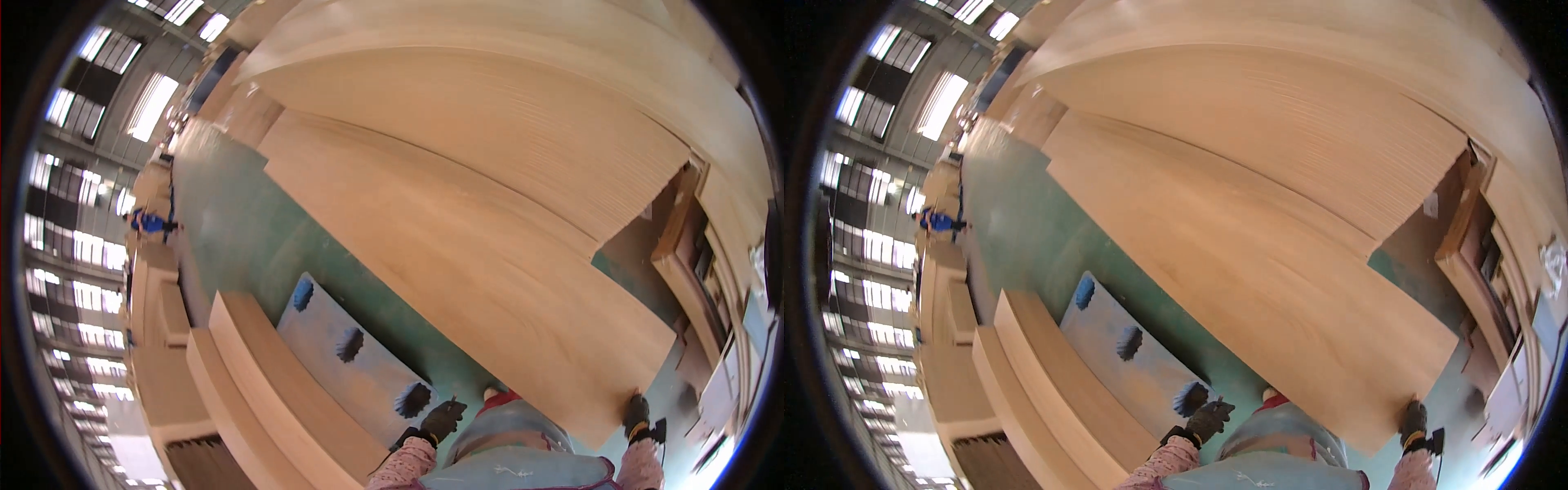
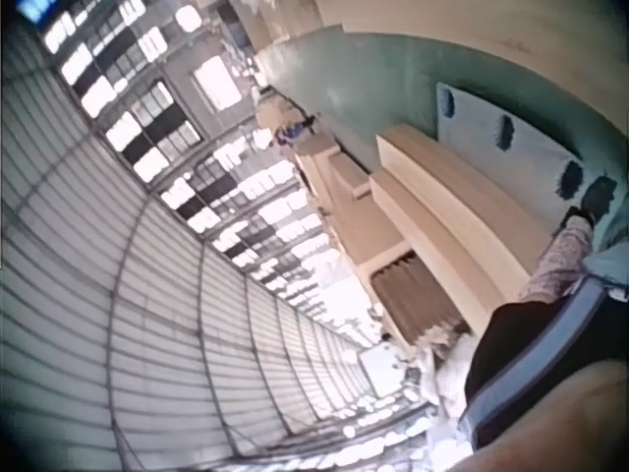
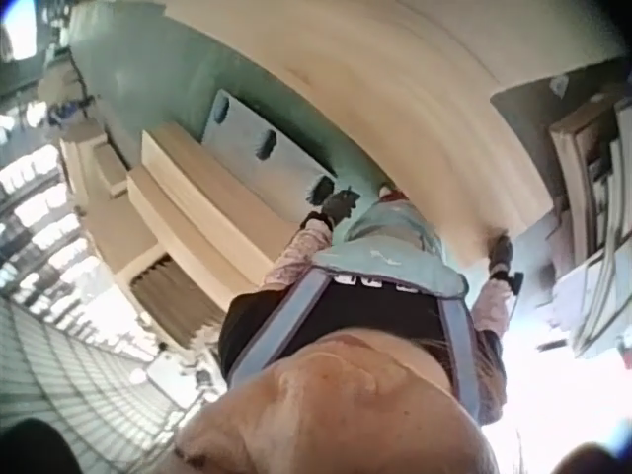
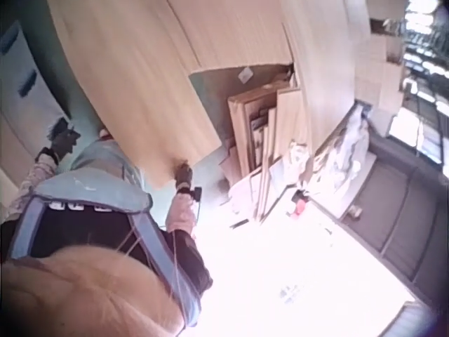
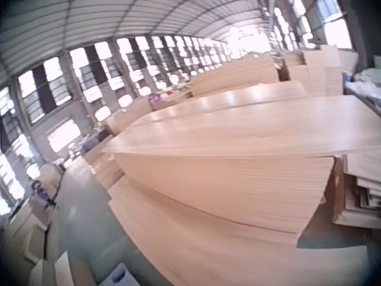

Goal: The worker inspects wooden panels, uses a small hand tool to scrape the edges, and moves panels between stacks in a manufacturing facility.

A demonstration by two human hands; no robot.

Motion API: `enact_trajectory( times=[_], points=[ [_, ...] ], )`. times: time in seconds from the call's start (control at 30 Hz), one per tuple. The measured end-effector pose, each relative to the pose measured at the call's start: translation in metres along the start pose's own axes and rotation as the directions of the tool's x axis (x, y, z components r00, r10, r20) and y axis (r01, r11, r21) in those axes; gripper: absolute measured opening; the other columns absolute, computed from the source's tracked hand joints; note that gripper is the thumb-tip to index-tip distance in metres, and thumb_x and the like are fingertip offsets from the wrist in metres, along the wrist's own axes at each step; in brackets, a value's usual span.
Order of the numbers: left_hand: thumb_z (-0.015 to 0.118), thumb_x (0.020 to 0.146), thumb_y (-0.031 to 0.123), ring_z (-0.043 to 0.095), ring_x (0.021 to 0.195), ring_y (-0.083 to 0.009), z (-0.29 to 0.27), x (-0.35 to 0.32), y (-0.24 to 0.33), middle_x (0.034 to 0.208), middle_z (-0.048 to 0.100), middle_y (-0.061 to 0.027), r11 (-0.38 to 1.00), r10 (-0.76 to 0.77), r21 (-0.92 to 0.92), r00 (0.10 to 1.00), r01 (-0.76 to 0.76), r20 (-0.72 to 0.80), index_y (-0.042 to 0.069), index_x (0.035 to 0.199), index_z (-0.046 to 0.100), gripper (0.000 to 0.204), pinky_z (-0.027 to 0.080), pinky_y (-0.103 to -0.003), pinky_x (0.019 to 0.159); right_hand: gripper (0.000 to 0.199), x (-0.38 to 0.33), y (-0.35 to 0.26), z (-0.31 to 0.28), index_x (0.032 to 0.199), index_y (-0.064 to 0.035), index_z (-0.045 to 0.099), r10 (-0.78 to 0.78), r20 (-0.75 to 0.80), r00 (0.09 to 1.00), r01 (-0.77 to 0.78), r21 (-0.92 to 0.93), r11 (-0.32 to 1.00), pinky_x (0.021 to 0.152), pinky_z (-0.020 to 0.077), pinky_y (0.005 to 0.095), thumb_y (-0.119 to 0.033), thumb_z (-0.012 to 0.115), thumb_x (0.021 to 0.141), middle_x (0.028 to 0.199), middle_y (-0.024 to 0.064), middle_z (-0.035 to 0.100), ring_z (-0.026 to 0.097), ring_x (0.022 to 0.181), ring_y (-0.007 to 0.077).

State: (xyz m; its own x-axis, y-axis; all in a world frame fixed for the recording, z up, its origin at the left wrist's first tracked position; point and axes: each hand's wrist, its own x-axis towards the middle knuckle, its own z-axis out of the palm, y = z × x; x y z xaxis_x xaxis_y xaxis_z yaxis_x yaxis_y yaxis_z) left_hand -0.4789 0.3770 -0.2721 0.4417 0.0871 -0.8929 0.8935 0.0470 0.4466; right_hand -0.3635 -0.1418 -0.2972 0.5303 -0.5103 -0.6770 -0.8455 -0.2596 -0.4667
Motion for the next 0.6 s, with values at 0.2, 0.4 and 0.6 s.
enact_trajectory(
  times=[0.2, 0.4, 0.6],
  points=[
    [0.047, 0.090, 0.038, 0.056, 0.067, -0.0146, 0.018, -0.024, 0.005, 0.091, 0.060, -0.0081, 0.974, 0.199, -0.108, 0.980, -0.198, 0.000, 0.006, 0.114, 0.057, 0.041, 0.048, -0.027, 0.064, 0.046, -0.014, 0.015, -0.023, 0.076, -0.0210, 0.055, 0.138, -0.020, 0.990, -0.135, 0.093, 0.986, 0.031, 0.0242, 0.0308, -0.065, 0.045, 0.083, 0.049, -0.0027, 0.039, 0.031, 0.032, 0.0162],
    [0.052, 0.089, 0.043, 0.055, 0.067, -0.0155, 0.041, -0.021, -0.021, 0.080, 0.059, -0.0075, 0.855, 0.477, -0.276, 0.875, -0.439, 0.086, 0.006, 0.119, 0.052, 0.048, 0.046, -0.029, 0.062, 0.060, -0.009, 0.019, -0.042, 0.116, -0.0077, 0.055, -0.038, 0.251, 0.967, -0.029, 0.259, 0.966, 0.068, 0.0494, 0.0410, -0.059, 0.043, 0.087, 0.106, 0.0058, 0.062, 0.059, 0.085, 0.0264],
    [0.043, 0.093, 0.041, 0.060, 0.069, -0.0155, 0.071, -0.059, -0.014, 0.090, 0.063, -0.0070, 0.727, 0.670, 0.074, 0.729, -0.683, 0.143, 0.005, 0.112, 0.055, 0.043, 0.049, -0.030, 0.067, 0.038, 0.127, 0.052, -0.105, 0.113, -0.0100, 0.054, -0.355, 0.361, 0.862, 0.346, 0.091, 0.934, 0.075, 0.0485, 0.0388, -0.039, 0.043, 0.090, 0.104, 0.0101, 0.061, 0.057, 0.094, 0.0286]
  ],
)
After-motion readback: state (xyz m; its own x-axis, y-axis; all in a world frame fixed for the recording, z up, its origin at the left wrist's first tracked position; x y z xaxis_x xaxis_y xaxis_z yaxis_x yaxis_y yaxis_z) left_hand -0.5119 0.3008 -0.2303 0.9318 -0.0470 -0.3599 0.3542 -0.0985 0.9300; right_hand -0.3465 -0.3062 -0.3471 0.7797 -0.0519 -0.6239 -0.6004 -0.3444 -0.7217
